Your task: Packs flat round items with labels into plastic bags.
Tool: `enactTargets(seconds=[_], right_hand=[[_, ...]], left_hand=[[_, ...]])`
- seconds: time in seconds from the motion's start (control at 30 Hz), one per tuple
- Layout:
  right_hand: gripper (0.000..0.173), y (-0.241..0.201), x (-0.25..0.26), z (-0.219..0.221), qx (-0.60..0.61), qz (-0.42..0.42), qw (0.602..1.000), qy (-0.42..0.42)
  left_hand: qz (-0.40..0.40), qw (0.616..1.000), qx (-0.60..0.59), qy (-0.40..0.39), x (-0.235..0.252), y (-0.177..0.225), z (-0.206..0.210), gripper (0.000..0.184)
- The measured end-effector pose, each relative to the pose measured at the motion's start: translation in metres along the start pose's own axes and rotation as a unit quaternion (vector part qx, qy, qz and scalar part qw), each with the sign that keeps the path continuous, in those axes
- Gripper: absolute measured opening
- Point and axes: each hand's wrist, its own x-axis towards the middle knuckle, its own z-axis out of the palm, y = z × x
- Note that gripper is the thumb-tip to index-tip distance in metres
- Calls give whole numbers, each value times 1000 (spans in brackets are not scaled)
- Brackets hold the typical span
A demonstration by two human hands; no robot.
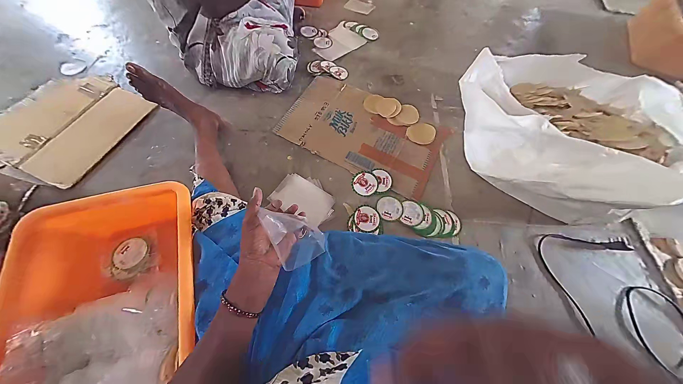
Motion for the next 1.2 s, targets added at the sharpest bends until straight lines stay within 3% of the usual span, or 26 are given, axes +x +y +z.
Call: enactTargets(seconds=[0.07,0.17,0.23,0.37,0.5,0.63,0.73,0.87,1.0,1.1,1.2], right_hand=[[19,79,23,-47,-240,69,962,107],[21,225,50,-124,-335,307,870,190],[28,299,46,-155,-367,413,818,163],[49,370,34,-173,-430,494,751,87],[36,381,31,-181,-389,527,748,108],[33,384,17,-201,-237,506,793,243],[28,382,11,-205,-176,497,796,298],[25,379,13,-219,-190,485,769,370],[39,389,16,-269,-217,442,716,494],[35,385,22,-302,-199,459,717,485],[31,385,27,-308,-147,513,735,419]], left_hand=[[-2,1000,-11,-14,4,4,-2,46],[7,1000,-6,-9,13,6,-1,44],[-1,1000,0,-3,18,6,0,44],[-16,1000,-7,14,32,5,-2,44],[-23,999,-10,28,41,4,2,45],[-47,999,-15,18,51,-1,2,47],[-49,999,10,21,52,-5,6,48],[-52,998,26,7,59,-9,6,47],[-59,998,18,3,70,-7,2,47],[-82,997,-2,-10,83,-7,-2,49],[-89,996,-8,-13,93,-11,-2,53]])
